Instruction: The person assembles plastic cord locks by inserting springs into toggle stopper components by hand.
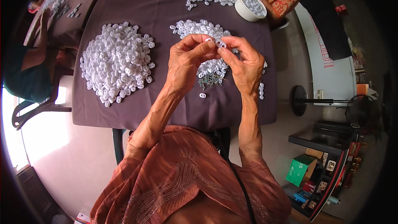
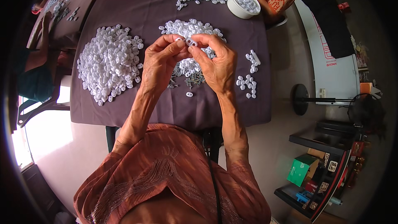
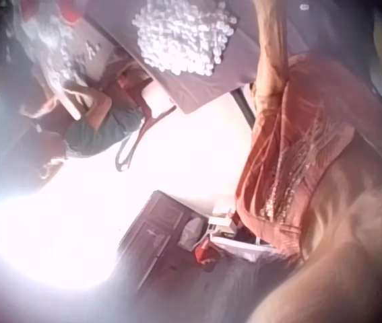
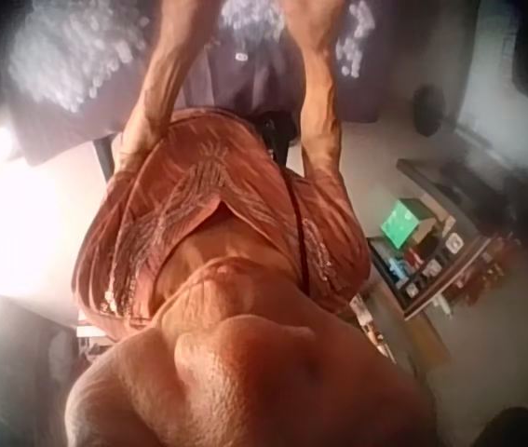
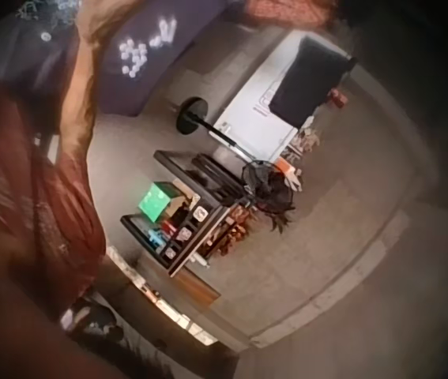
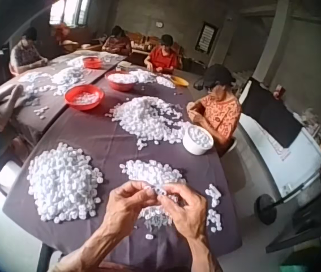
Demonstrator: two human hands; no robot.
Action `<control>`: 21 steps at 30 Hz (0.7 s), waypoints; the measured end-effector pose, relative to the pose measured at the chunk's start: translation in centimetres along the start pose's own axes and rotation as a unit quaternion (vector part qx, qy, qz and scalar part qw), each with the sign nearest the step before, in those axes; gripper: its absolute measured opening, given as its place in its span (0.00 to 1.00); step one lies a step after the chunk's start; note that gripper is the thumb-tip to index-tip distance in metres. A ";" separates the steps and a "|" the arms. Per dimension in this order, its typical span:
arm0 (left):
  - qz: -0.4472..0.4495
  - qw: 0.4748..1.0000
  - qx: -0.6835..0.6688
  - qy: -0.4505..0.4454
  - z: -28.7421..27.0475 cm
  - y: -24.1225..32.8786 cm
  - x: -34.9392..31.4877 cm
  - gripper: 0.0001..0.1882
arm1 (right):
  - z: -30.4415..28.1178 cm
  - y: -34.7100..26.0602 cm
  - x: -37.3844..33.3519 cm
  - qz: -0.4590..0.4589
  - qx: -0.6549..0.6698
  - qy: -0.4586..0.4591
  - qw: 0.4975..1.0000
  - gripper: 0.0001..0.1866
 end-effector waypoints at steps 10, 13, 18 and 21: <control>-0.023 1.000 -0.003 -0.007 0.6 -0.2 -0.4 0.06 | -0.2 0.6 0.6 0.100 0.211 0.095 0.968 0.07; -0.027 1.000 -0.008 -0.003 0.7 -0.2 -0.6 0.05 | 0.0 0.0 0.9 0.073 0.168 0.112 0.977 0.07; -0.033 0.999 -0.017 0.008 0.8 -0.1 -0.6 0.06 | 0.3 -0.1 0.9 0.050 0.162 0.139 0.976 0.08; -0.024 0.999 -0.016 0.014 0.7 0.1 -0.7 0.06 | 0.4 -0.1 1.0 0.050 0.140 0.133 0.980 0.08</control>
Point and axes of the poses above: each hand's wrist, its own x-axis towards the middle knuckle, its own z-axis out of the palm, y = z × x, the point moved 5 cm from there along x, towards the middle knuckle, and after that the axes turned 14 degrees about -z, right-handed, at the moved point
